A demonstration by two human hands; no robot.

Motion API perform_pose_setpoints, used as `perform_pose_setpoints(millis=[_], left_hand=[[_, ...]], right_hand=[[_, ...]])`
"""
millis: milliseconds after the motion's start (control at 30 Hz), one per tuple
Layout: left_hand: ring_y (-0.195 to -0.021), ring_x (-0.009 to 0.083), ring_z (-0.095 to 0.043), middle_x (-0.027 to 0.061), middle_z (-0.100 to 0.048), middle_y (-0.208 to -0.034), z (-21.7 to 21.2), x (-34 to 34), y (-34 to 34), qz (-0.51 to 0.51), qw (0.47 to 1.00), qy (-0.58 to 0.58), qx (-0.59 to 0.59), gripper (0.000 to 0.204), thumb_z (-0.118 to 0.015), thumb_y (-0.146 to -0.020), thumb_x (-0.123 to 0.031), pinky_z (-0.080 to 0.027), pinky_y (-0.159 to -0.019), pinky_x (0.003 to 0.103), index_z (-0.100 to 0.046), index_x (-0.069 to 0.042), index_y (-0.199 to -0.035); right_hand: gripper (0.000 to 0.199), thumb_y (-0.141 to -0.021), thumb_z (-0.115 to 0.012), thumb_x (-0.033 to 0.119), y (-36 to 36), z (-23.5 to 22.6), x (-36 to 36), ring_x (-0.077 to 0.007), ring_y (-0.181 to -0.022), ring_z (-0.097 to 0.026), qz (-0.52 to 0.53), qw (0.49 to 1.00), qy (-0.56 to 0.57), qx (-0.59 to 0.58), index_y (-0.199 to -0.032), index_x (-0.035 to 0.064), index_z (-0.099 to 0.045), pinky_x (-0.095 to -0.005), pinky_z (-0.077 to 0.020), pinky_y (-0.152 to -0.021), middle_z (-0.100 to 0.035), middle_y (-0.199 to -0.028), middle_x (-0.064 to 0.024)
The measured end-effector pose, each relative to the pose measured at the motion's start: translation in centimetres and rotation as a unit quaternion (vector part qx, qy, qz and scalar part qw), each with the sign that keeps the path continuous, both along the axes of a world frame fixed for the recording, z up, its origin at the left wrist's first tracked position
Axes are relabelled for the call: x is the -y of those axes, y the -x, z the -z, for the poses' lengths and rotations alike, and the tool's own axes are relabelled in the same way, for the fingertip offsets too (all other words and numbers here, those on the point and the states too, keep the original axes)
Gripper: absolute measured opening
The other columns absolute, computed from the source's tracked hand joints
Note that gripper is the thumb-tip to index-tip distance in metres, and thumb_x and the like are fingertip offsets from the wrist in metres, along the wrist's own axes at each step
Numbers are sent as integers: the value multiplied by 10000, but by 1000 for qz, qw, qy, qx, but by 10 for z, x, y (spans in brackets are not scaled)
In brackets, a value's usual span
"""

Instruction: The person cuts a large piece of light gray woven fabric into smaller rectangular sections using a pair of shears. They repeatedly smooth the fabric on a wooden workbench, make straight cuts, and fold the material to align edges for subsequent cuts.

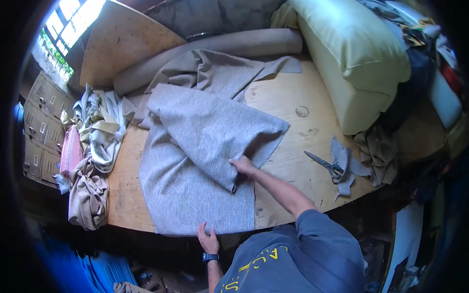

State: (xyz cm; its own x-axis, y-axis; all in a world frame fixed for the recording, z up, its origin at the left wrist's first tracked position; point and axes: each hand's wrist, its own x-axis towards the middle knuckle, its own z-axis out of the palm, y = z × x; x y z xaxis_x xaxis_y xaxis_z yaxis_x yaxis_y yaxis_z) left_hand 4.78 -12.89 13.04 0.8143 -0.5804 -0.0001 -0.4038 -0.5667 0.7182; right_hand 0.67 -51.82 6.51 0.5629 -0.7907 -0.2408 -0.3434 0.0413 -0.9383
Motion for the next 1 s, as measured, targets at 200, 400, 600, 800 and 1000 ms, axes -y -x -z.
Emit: perform_pose_setpoints(millis=[200, 400, 600, 800, 1000], left_hand=[[-1329, 392, -454, 231, -477, -1427, -35, -4, 9, -130, 991, -14, -19, 437, -630, -908, -80, -346, -1121, 476, -555, 4, -1330], [-1337, 392, -447, 228, -469, -1444, -79, 35, -21, -120, 990, -70, 19, 407, -574, -962, -140, -341, -1121, 474, -552, 21, -1335], [-1336, 391, -454, 218, -482, -1435, -53, 70, -82, -120, 987, -47, 101, 394, -563, -973, -138, -338, -1129, 472, -556, 30, -1330], [-1391, 393, -383, 268, -449, -1447, -16, -17, -187, -214, 954, -127, 167, 620, -692, -914, -249, -297, -1160, 476, -466, 52, -1407], [-1263, 442, -489, 320, -523, -1350, 36, -82, -202, -176, 936, -299, 64, 831, -759, -838, -400, -383, -1081, 450, -422, 87, -1420]], right_hand=[[487, -982, -567, 407, -84, -199, 211, -302, -910, -676, -262, 913, 245, -195, -1185, -34, -609, -466, -523, -815, -681, -1080, -244], [460, -982, -575, 388, -52, -363, 345, -268, -903, -675, -110, 929, 344, -84, -1213, -11, -573, -433, -526, -809, -681, -1065, -223], [442, -982, -583, 368, -59, -326, 372, -235, -895, -674, 87, 932, 337, 99, -1241, 13, -538, -401, -528, -803, -680, -1050, -203], [208, -1005, -575, 218, 95, -24, 127, -160, -799, -616, -49, 979, -180, 85, -1124, 51, -615, -312, -518, -707, -664, -950, -43], [676, -920, -707, 314, 163, -80, -121, -242, -1065, -651, 1, 876, -482, -27, -1407, -73, -442, -330, -549, -856, -648, -1161, -194]])
